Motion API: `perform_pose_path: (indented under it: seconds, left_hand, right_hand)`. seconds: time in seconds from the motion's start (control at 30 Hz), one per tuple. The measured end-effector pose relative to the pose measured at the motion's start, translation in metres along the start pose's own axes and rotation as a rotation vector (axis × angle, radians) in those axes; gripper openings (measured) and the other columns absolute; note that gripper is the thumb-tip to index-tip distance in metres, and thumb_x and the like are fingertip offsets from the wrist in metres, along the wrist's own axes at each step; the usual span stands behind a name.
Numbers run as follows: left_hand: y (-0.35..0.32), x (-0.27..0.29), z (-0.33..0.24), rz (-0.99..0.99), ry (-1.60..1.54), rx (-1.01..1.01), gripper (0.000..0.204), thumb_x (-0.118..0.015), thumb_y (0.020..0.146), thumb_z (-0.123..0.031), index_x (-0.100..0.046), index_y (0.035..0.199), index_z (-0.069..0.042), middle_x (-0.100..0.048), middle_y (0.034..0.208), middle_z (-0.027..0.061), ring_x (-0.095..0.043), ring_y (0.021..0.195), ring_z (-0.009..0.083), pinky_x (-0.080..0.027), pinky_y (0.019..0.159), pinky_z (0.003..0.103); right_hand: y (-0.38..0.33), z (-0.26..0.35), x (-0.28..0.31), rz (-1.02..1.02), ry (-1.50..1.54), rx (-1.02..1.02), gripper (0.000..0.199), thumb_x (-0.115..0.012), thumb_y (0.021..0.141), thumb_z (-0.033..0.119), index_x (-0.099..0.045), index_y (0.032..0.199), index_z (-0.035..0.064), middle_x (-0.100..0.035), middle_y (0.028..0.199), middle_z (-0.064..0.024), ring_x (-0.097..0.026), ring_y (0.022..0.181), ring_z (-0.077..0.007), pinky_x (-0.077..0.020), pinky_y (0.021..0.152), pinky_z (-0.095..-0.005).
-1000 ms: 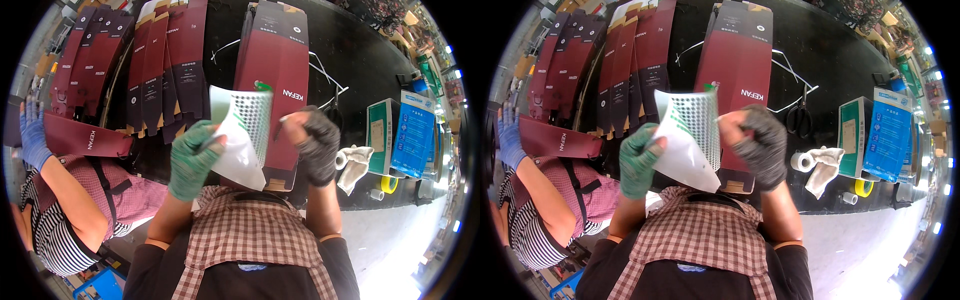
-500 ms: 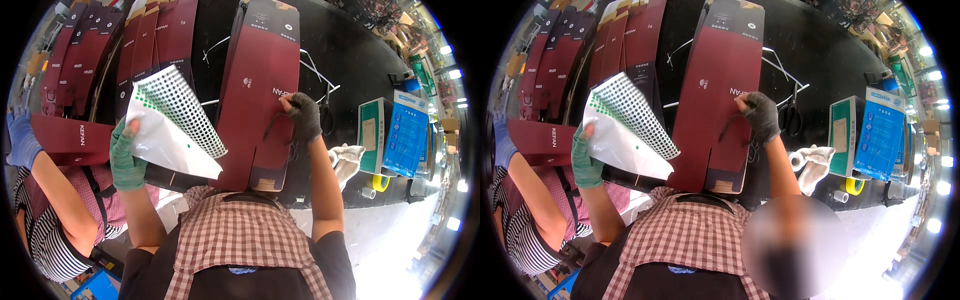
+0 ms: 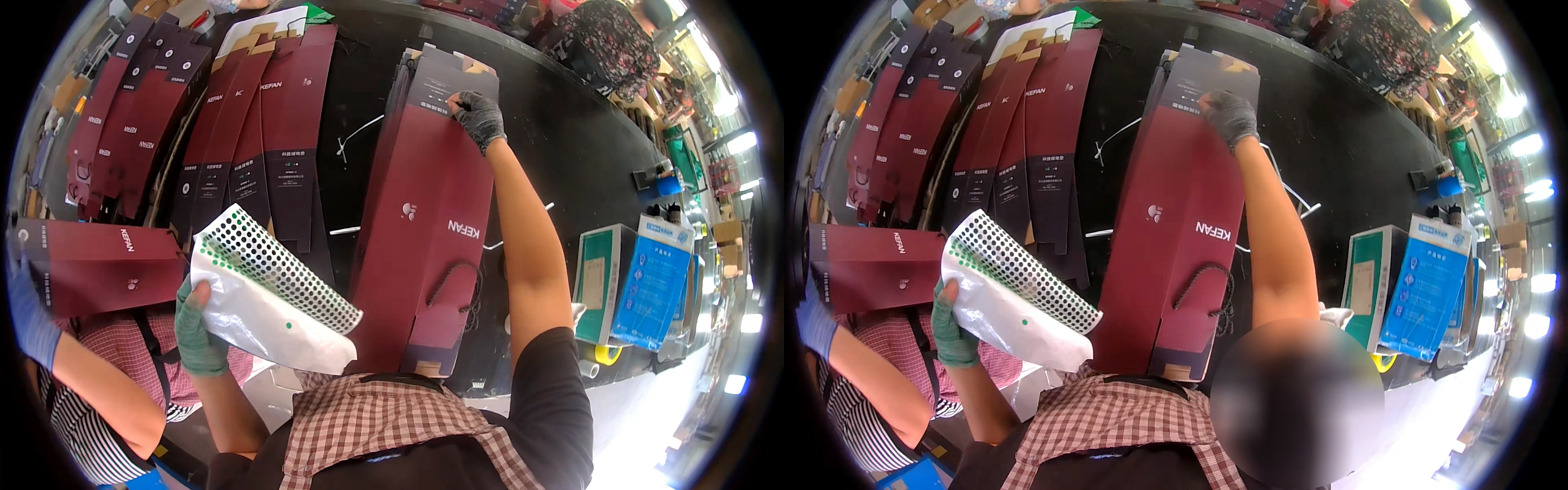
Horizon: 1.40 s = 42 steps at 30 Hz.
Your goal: The person applies adhesive stickers to cardboard gift boxes and stacks them on a table.
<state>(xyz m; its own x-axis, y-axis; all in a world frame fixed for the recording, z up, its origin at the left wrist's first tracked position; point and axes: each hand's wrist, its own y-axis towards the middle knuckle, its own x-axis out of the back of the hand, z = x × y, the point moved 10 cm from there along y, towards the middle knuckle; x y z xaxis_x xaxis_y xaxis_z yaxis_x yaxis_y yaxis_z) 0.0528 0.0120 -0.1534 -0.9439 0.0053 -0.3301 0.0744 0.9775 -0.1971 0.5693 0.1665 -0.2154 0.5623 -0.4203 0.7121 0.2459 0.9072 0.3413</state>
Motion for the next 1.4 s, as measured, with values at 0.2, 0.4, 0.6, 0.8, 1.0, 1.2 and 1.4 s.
perform_pose_path:
  seconds: [0.2, 0.4, 0.6, 0.8, 1.0, 1.2, 1.4]
  left_hand:
    - [0.009, 0.020, 0.010, -0.082, -0.021, 0.020, 0.062, -0.072, 0.076, -0.031, -0.050, 0.125, 0.001, -0.060, 0.112, 0.0112, -0.061, 0.100, 0.0224, -0.050, 0.088, 0.035]
    - [0.018, 0.037, 0.020, -0.137, 0.000, 0.033, 0.063, -0.072, 0.078, -0.031, -0.049, 0.127, 0.000, -0.059, 0.113, 0.0101, -0.060, 0.101, 0.0218, -0.050, 0.089, 0.034]
    - [0.024, 0.031, 0.015, -0.172, -0.011, 0.007, 0.058, -0.072, 0.076, -0.029, -0.054, 0.121, 0.002, -0.063, 0.108, 0.0101, -0.063, 0.096, 0.0211, -0.050, 0.087, 0.033]
    - [0.023, 0.035, 0.017, -0.135, -0.012, 0.019, 0.058, -0.072, 0.076, -0.030, -0.055, 0.120, 0.003, -0.063, 0.109, 0.0107, -0.064, 0.095, 0.0213, -0.051, 0.085, 0.033]
    - [0.020, 0.025, 0.010, -0.135, 0.006, -0.004, 0.057, -0.071, 0.075, -0.030, -0.056, 0.119, 0.003, -0.064, 0.106, 0.0111, -0.064, 0.093, 0.0211, -0.051, 0.084, 0.032]
    - [0.016, 0.033, 0.010, -0.058, -0.051, 0.003, 0.063, -0.069, 0.077, -0.025, -0.047, 0.129, 0.001, -0.058, 0.117, 0.0126, -0.059, 0.104, 0.0245, -0.049, 0.092, 0.037]
    - [0.007, 0.025, 0.002, 0.007, -0.082, -0.029, 0.058, -0.068, 0.080, -0.025, -0.048, 0.128, 0.001, -0.059, 0.115, 0.0124, -0.059, 0.103, 0.0238, -0.048, 0.091, 0.036]
  right_hand:
    - [0.027, -0.009, -0.023, 0.084, -0.305, 0.200, 0.027, -0.056, 0.086, 0.034, -0.067, 0.083, 0.0090, -0.065, 0.084, -0.0157, -0.063, 0.083, -0.0358, -0.0497, 0.076, -0.0436]
    - [0.029, 0.005, -0.037, 0.072, -0.437, 0.283, 0.024, -0.053, 0.088, 0.030, -0.065, 0.086, 0.0102, -0.064, 0.090, -0.0144, -0.063, 0.082, -0.0367, -0.0505, 0.075, -0.0460]
    - [0.025, 0.014, -0.038, 0.093, -0.482, 0.396, 0.024, -0.051, 0.090, 0.029, -0.065, 0.088, 0.0088, -0.064, 0.090, -0.0143, -0.063, 0.081, -0.0356, -0.0508, 0.074, -0.0458]
    - [0.024, 0.024, -0.050, 0.193, -0.623, 0.407, 0.018, -0.053, 0.087, 0.021, -0.066, 0.091, 0.0086, -0.065, 0.090, -0.0135, -0.065, 0.082, -0.0340, -0.0512, 0.075, -0.0443]
    - [0.003, 0.036, -0.072, 0.486, -0.966, 0.351, 0.016, -0.052, 0.090, 0.017, -0.063, 0.091, 0.0053, -0.063, 0.086, -0.0132, -0.064, 0.084, -0.0325, -0.0519, 0.076, -0.0413]
    - [-0.069, 0.032, 0.035, 0.092, 0.026, -0.047, 0.031, -0.063, 0.083, 0.023, -0.064, 0.103, -0.0009, -0.066, 0.102, -0.0177, -0.063, 0.096, -0.0319, -0.0497, 0.081, -0.0388]
    - [-0.254, -0.012, 0.002, 0.180, 0.332, -0.661, 0.077, -0.083, 0.067, 0.047, -0.048, 0.108, -0.0081, -0.063, 0.102, -0.0168, -0.060, 0.093, -0.0193, -0.0492, 0.081, -0.0317]
